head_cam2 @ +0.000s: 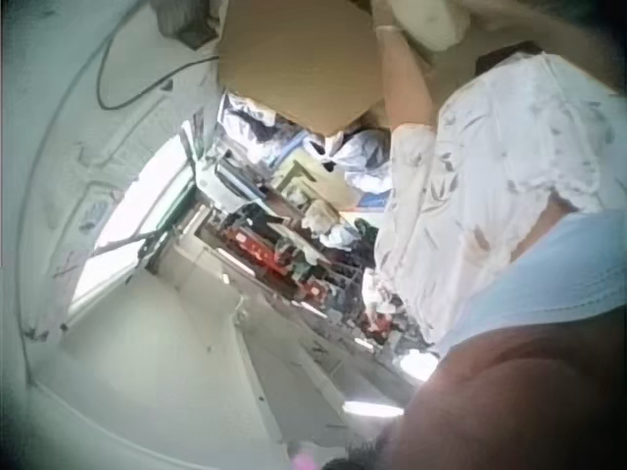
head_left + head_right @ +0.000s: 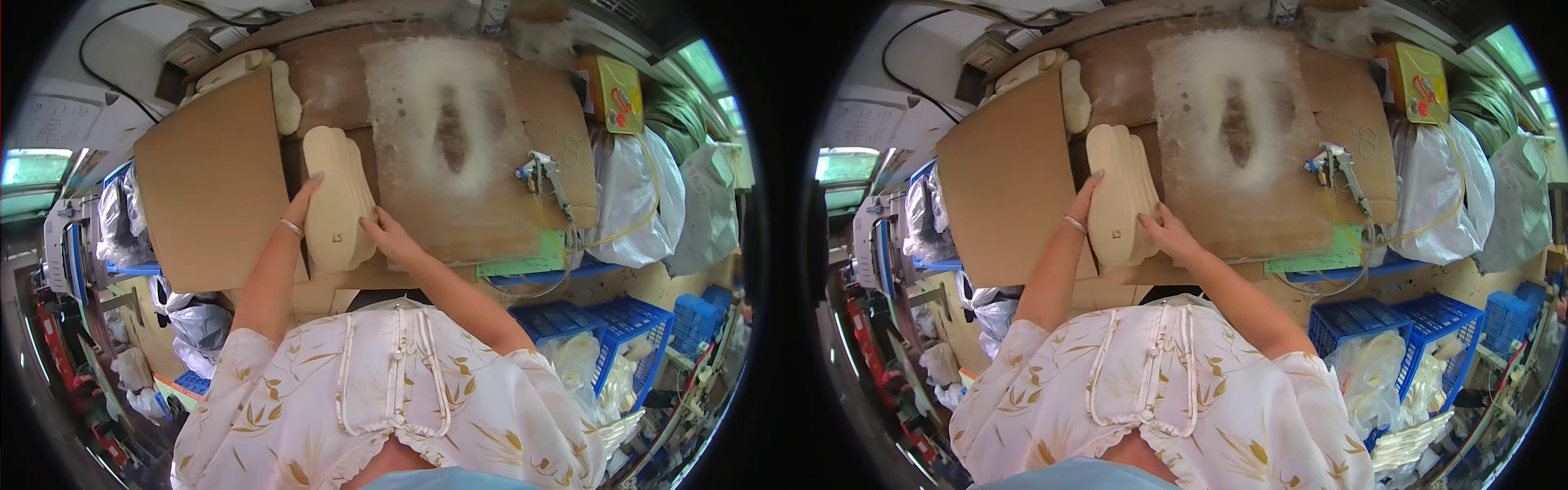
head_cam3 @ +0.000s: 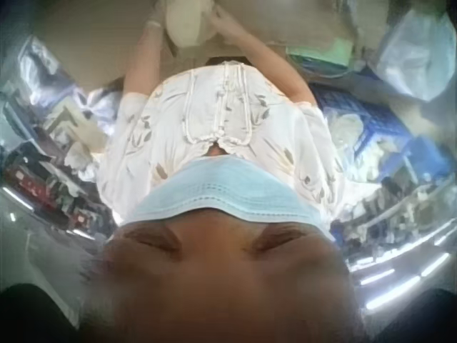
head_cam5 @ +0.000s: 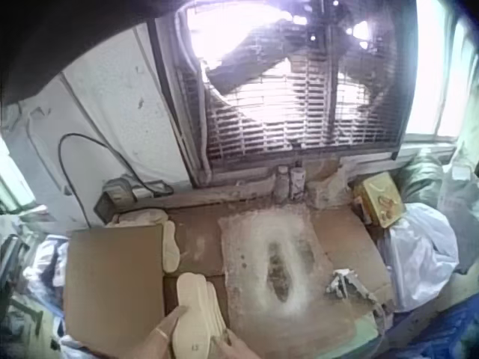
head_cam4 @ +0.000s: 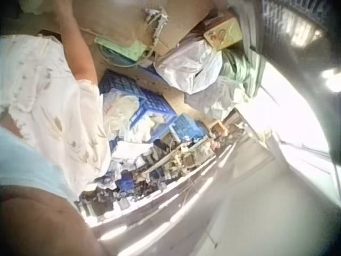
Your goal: Applying a spray coating or adhesive to shoe insoles using a pneumatic spray gun.
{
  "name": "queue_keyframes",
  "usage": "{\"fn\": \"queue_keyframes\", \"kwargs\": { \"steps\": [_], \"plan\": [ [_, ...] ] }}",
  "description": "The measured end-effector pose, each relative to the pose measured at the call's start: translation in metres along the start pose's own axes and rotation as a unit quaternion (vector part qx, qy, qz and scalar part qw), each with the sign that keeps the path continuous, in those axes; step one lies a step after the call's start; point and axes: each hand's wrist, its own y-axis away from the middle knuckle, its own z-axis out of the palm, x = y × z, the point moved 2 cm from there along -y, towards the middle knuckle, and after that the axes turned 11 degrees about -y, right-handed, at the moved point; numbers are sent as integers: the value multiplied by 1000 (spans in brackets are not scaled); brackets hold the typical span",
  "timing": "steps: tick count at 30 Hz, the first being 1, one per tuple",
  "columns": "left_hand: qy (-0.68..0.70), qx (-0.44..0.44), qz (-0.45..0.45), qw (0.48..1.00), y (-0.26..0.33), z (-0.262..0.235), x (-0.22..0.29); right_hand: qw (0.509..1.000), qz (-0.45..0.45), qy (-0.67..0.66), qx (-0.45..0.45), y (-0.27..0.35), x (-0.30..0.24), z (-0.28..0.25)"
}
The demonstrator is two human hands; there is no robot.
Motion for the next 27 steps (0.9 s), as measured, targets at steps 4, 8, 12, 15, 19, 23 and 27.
{"fn": "queue_keyframes", "kwargs": {
  "steps": [4, 8, 12, 15, 19, 23, 27],
  "plan": [
    [22, 0, 9, 1000, -1, -4, -7, 999, 16, 24, -19, 0, 4, 3],
    [-182, 104, 118, 971, 3, -22, -2, 989, 7, 148, -14, 9, -11, -3],
    [-336, 203, 196, 898, 29, -25, -14, 987, -18, 156, 33, 28, -23, -22],
    [-388, 239, 236, 858, 56, -6, -28, 984, -18, 168, 58, 40, -23, -39],
    [-479, 293, 299, 772, 78, 29, -25, 977, -20, 197, 79, 48, -14, -53],
    [-536, 338, 232, 738, 74, 54, -15, 975, -20, 201, 96, 46, -3, -54],
    [-547, 318, 196, 749, 70, 59, -12, 964, -40, 259, 53, 47, -6, -55]
  ]
}}
